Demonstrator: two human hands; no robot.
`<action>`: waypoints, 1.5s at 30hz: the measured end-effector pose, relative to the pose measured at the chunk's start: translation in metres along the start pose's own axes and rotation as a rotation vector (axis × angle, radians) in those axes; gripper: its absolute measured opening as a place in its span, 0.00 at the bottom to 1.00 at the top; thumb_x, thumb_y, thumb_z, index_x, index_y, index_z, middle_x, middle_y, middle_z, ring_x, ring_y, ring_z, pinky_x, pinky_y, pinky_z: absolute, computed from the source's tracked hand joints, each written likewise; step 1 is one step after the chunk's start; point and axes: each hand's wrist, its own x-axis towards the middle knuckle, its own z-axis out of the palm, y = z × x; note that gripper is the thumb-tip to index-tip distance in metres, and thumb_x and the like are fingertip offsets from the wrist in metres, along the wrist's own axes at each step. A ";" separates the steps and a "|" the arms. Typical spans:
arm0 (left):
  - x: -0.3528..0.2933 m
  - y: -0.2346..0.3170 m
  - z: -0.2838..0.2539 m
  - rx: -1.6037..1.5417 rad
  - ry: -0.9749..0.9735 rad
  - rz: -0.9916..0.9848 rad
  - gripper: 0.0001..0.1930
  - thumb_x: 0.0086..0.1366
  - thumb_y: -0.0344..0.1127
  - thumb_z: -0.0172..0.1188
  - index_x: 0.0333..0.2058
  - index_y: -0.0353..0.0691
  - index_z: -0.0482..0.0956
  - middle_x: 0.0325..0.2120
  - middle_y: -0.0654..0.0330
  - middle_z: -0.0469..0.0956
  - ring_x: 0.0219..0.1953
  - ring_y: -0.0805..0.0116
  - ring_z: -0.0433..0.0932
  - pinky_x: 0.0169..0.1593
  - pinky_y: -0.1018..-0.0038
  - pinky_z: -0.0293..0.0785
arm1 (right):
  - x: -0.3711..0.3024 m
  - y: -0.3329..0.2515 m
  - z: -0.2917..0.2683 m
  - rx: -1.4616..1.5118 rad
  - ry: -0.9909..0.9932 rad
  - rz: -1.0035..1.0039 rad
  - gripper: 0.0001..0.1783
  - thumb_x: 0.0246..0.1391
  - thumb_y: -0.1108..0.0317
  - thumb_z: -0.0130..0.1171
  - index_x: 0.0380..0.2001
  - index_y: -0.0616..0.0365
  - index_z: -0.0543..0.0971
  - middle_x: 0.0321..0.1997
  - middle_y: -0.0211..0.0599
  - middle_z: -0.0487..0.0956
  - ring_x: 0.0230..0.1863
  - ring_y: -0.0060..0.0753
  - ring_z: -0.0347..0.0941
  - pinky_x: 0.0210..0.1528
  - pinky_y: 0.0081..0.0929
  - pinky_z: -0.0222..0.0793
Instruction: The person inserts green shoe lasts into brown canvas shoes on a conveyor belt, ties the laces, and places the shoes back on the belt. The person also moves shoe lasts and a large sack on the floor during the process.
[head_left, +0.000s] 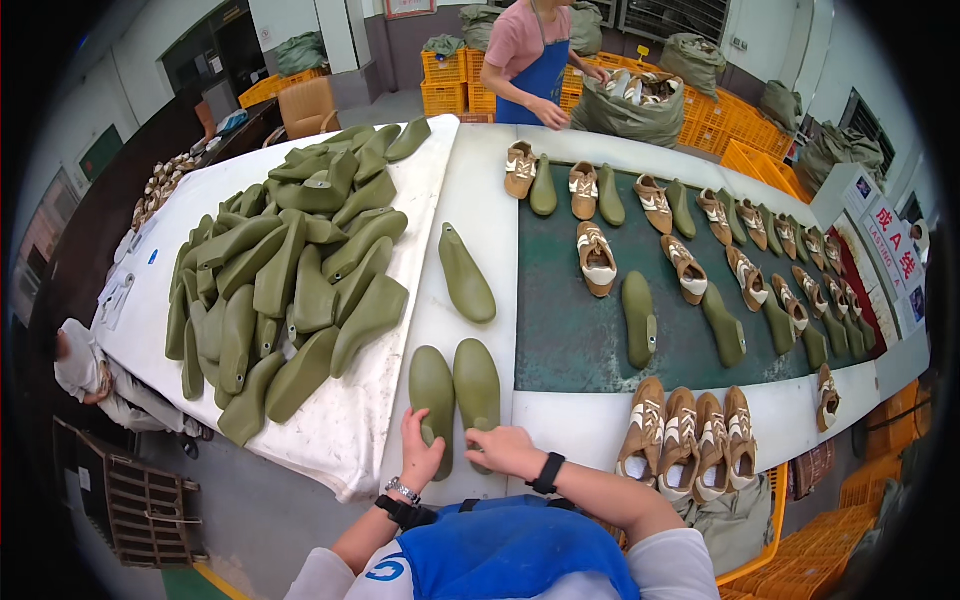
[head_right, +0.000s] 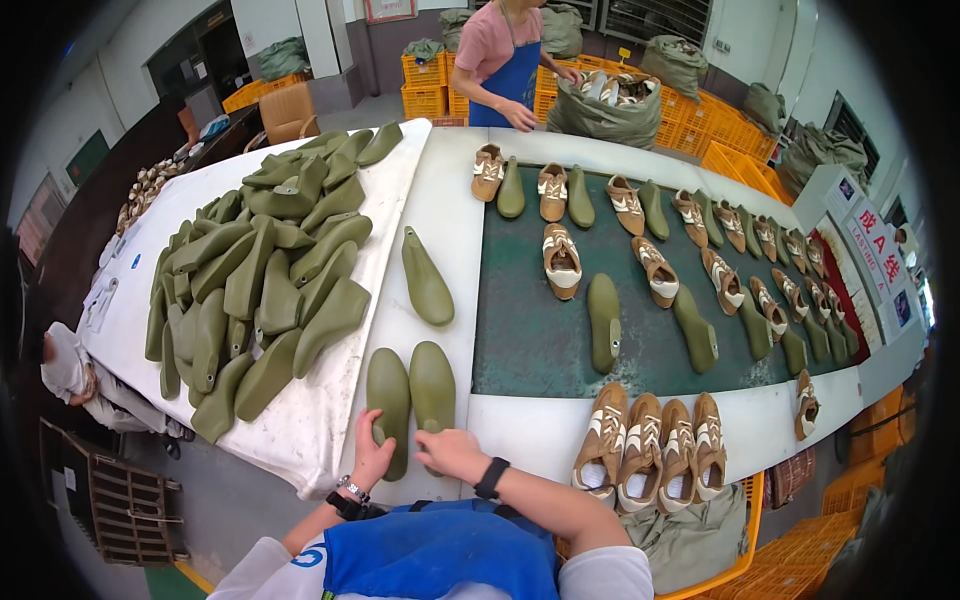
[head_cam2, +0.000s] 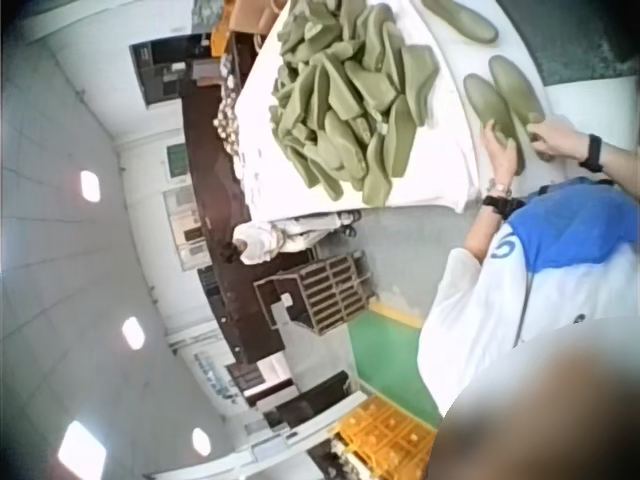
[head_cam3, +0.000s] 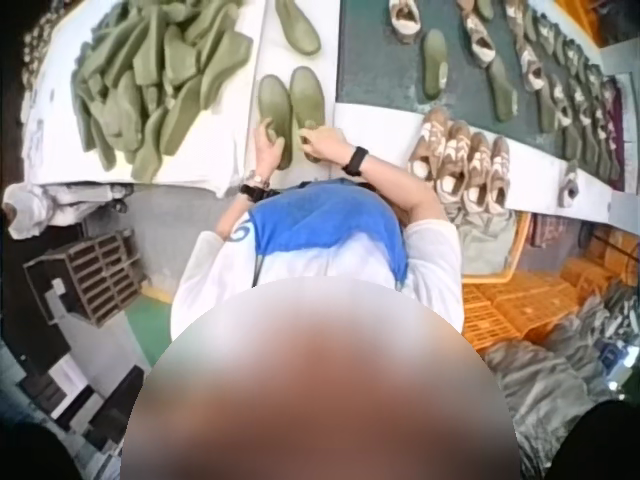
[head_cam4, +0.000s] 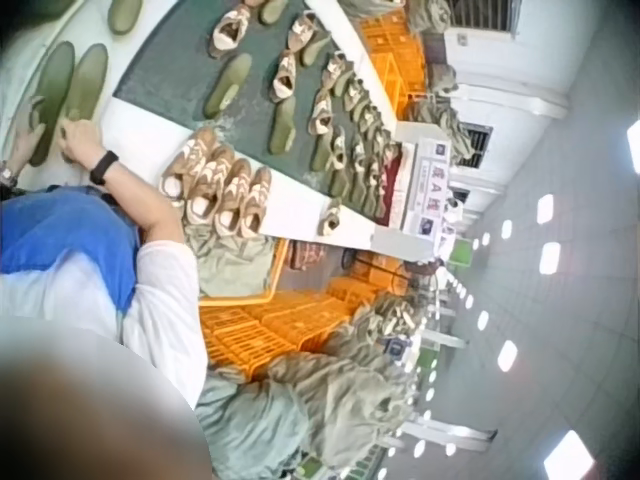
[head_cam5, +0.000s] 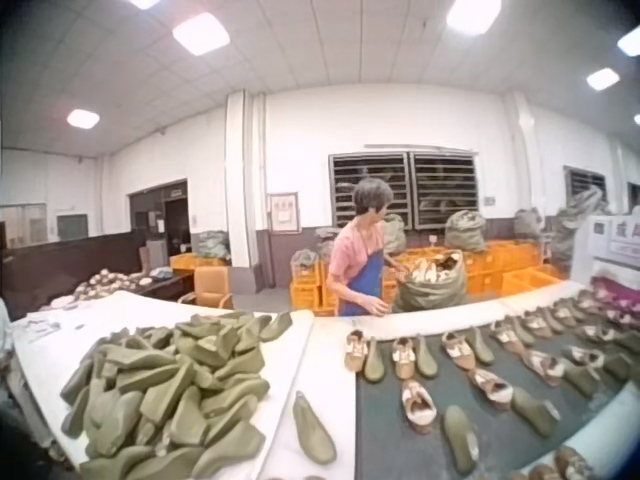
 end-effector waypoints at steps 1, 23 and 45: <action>-0.003 0.002 0.002 0.014 -0.016 0.001 0.28 0.50 0.27 0.58 0.53 0.38 0.65 0.60 0.40 0.54 0.63 0.44 0.53 0.64 0.62 0.54 | -0.007 0.007 -0.003 -0.017 0.049 0.044 0.11 0.55 0.55 0.50 0.35 0.47 0.74 0.22 0.41 0.78 0.25 0.50 0.76 0.27 0.46 0.69; 0.004 0.002 0.007 -0.057 -0.082 0.072 0.27 0.49 0.29 0.59 0.52 0.39 0.68 0.58 0.43 0.59 0.61 0.46 0.58 0.63 0.63 0.56 | 0.049 0.175 -0.055 -0.118 0.090 0.529 0.21 0.54 0.61 0.50 0.53 0.42 0.71 0.38 0.51 0.79 0.42 0.52 0.76 0.43 0.44 0.71; 0.027 0.143 0.064 0.082 -0.740 0.733 0.27 0.53 0.37 0.63 0.52 0.37 0.69 0.53 0.44 0.67 0.56 0.48 0.67 0.58 0.63 0.65 | -0.183 0.031 -0.021 -0.141 0.494 0.648 0.15 0.43 0.54 0.62 0.23 0.55 0.78 0.21 0.43 0.78 0.28 0.48 0.76 0.30 0.42 0.72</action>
